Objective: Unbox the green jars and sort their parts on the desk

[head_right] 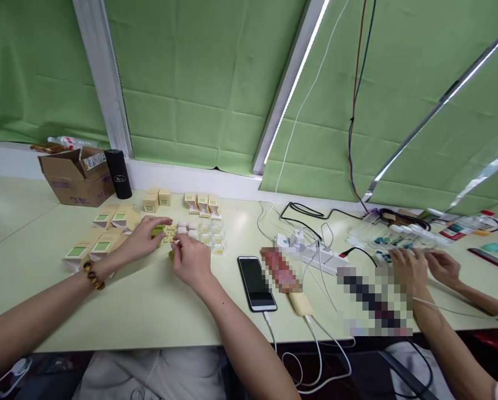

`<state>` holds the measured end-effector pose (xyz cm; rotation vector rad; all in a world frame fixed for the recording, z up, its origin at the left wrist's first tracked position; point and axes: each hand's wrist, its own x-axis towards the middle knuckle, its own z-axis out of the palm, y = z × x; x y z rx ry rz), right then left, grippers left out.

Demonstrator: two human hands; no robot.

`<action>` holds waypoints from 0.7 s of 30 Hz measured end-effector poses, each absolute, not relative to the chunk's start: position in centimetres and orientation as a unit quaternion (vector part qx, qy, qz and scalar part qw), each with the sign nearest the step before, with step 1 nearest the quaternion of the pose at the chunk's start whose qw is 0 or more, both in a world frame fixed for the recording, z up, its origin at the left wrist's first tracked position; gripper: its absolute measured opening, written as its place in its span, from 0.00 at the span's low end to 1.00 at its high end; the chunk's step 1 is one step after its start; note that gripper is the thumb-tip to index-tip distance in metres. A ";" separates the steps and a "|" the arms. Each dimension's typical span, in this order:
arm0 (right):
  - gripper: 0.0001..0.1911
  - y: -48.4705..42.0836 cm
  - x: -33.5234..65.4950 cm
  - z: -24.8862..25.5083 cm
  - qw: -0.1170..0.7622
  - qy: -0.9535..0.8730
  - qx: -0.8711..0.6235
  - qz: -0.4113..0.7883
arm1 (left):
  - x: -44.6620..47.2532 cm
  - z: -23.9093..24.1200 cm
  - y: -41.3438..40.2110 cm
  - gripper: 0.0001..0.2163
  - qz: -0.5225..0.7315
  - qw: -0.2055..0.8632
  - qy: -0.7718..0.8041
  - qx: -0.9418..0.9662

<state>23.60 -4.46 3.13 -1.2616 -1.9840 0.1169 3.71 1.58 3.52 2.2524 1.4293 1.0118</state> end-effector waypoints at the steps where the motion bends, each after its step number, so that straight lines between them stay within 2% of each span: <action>1: 0.09 -4.3 23.7 3.4 0.380 -0.777 -0.500 0.049 | 3.4 3.2 0.6 0.20 0.345 0.142 0.494 0.786; 8: 0.08 -3.8 24.5 5.3 0.405 -0.774 -0.487 0.028 | 2.9 1.6 -2.2 0.24 0.341 0.155 0.484 0.791; 14: 0.11 -2.8 25.6 3.2 0.436 -0.757 -0.483 0.054 | 3.9 1.5 -3.4 0.28 0.315 0.181 0.455 0.813; 21: 0.22 -3.1 26.6 2.4 0.326 -0.794 -0.504 0.094 | 4.6 0.6 -4.2 0.29 0.282 0.193 0.437 0.832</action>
